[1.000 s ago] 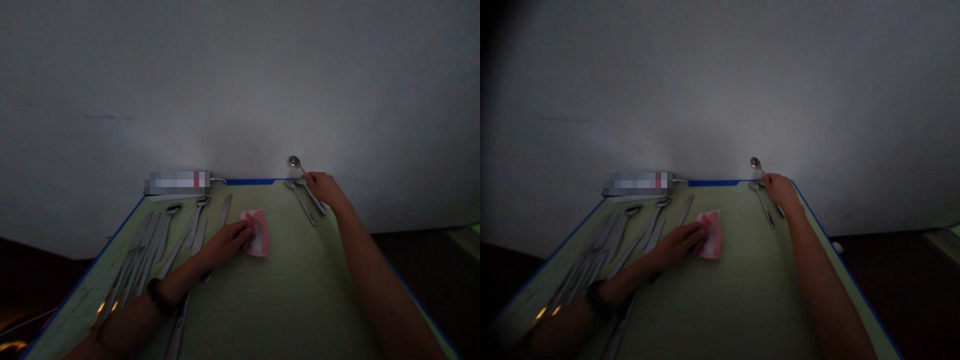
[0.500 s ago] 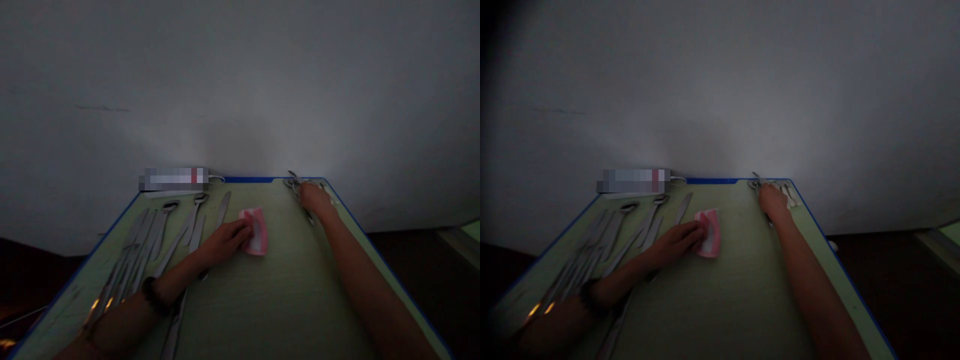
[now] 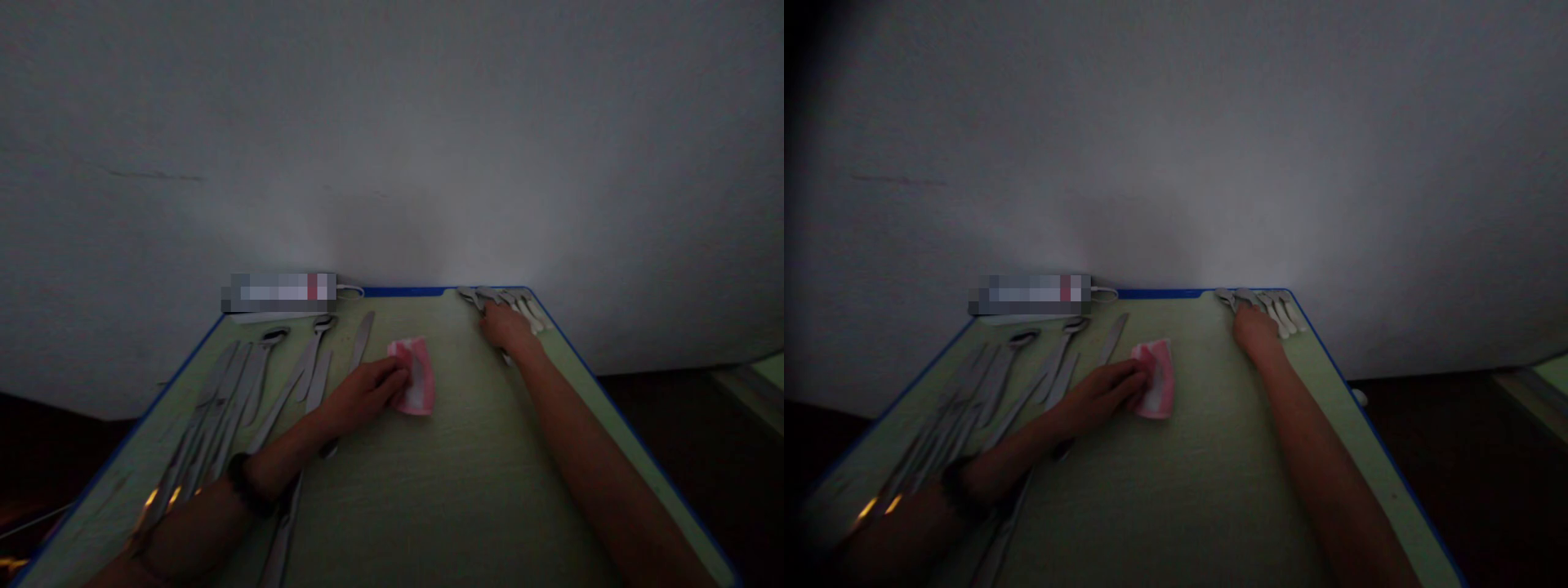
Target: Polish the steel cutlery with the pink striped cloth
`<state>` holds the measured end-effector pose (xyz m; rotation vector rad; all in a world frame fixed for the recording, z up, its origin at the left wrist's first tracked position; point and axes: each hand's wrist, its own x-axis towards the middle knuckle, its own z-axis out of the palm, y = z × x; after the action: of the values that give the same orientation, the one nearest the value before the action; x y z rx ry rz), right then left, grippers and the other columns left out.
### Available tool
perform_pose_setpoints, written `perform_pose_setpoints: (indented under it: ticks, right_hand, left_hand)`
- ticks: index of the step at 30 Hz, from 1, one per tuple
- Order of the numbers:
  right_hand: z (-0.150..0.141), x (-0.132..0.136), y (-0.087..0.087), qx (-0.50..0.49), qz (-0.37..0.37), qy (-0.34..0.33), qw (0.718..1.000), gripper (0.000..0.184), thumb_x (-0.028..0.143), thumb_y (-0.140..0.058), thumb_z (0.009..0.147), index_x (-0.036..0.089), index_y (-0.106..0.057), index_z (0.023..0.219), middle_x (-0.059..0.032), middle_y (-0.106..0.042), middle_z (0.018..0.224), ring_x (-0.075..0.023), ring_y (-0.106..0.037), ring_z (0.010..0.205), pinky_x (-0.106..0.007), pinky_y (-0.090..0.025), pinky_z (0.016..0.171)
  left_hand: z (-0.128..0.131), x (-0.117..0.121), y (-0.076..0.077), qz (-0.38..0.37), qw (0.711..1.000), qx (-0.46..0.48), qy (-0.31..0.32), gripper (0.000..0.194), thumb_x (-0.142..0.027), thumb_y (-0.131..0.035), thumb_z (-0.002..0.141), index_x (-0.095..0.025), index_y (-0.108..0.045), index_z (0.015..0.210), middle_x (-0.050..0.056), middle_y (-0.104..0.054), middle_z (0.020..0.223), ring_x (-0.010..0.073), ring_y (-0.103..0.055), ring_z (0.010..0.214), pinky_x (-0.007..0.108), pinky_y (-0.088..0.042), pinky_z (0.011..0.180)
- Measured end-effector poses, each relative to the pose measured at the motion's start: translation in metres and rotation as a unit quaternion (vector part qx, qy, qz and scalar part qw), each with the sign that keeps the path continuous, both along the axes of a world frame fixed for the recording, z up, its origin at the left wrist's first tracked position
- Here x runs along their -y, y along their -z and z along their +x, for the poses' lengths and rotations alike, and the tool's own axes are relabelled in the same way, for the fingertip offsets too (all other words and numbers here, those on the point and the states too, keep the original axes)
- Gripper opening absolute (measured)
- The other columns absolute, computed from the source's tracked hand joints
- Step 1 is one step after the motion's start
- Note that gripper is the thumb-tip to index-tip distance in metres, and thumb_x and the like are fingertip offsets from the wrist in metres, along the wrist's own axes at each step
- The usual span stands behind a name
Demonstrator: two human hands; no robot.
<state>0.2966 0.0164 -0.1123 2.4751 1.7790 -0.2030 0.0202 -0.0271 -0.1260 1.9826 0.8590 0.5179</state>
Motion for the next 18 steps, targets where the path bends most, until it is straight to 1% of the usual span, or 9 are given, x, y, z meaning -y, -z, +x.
perform_pose_setpoints:
  ticks: [3, 6, 12, 15, 18]
  right_hand:
    - [0.001, -0.001, -0.002, 0.002, 0.0, 0.005, 1.0, 0.038, 0.024, -0.037, 0.084, 0.012, -0.05, 0.118, -0.0197, -0.056, 0.118, -0.0296, -0.056, 0.106, -0.039, -0.045, 0.081]
    - [0.001, 0.0, -0.006, 0.003, -0.007, 0.008, 1.0, 0.038, 0.028, -0.041, 0.083, 0.01, -0.053, 0.115, -0.0208, -0.058, 0.115, -0.0299, -0.057, 0.105, -0.039, -0.045, 0.081]
    - [0.001, 0.005, -0.011, 0.011, -0.022, 0.012, 1.0, 0.037, 0.031, -0.048, 0.079, 0.012, -0.061, 0.108, -0.0201, -0.059, 0.114, -0.0312, -0.057, 0.104, -0.042, -0.045, 0.081]
    - [0.0, 0.004, -0.011, 0.011, -0.018, 0.012, 1.0, 0.038, 0.031, -0.048, 0.079, 0.011, -0.06, 0.11, -0.0202, -0.059, 0.115, -0.0318, -0.057, 0.105, -0.042, -0.045, 0.082]
    - [-0.001, 0.002, -0.008, 0.005, -0.011, 0.013, 1.0, 0.037, 0.026, -0.044, 0.081, 0.009, -0.059, 0.111, -0.0225, -0.058, 0.114, -0.0304, -0.058, 0.103, -0.04, -0.046, 0.081]
  left_hand:
    - [0.0, 0.0, 0.001, -0.001, 1.0, -0.002, -0.001, 0.032, -0.035, -0.037, 0.09, -0.018, -0.051, 0.067, -0.003, -0.05, 0.061, 0.0113, -0.046, 0.059, 0.022, -0.034, 0.058]
    - [0.0, 0.0, 0.002, -0.004, 1.0, 0.004, -0.002, 0.03, -0.035, -0.037, 0.09, -0.018, -0.052, 0.07, -0.003, -0.05, 0.062, 0.0112, -0.046, 0.059, 0.022, -0.034, 0.057]
    - [0.0, 0.0, 0.003, -0.009, 1.0, 0.004, 0.0, 0.03, -0.035, -0.037, 0.09, -0.018, -0.052, 0.07, -0.004, -0.049, 0.061, 0.011, -0.045, 0.057, 0.022, -0.033, 0.057]
    - [0.0, 0.0, 0.003, -0.004, 1.0, 0.003, -0.005, 0.03, -0.035, -0.037, 0.09, -0.018, -0.052, 0.07, -0.004, -0.05, 0.06, 0.011, -0.045, 0.058, 0.022, -0.033, 0.057]
    - [0.0, 0.0, 0.002, -0.005, 1.0, 0.005, -0.005, 0.031, -0.036, -0.037, 0.089, -0.018, -0.053, 0.07, -0.003, -0.05, 0.061, 0.0113, -0.045, 0.058, 0.022, -0.033, 0.057]
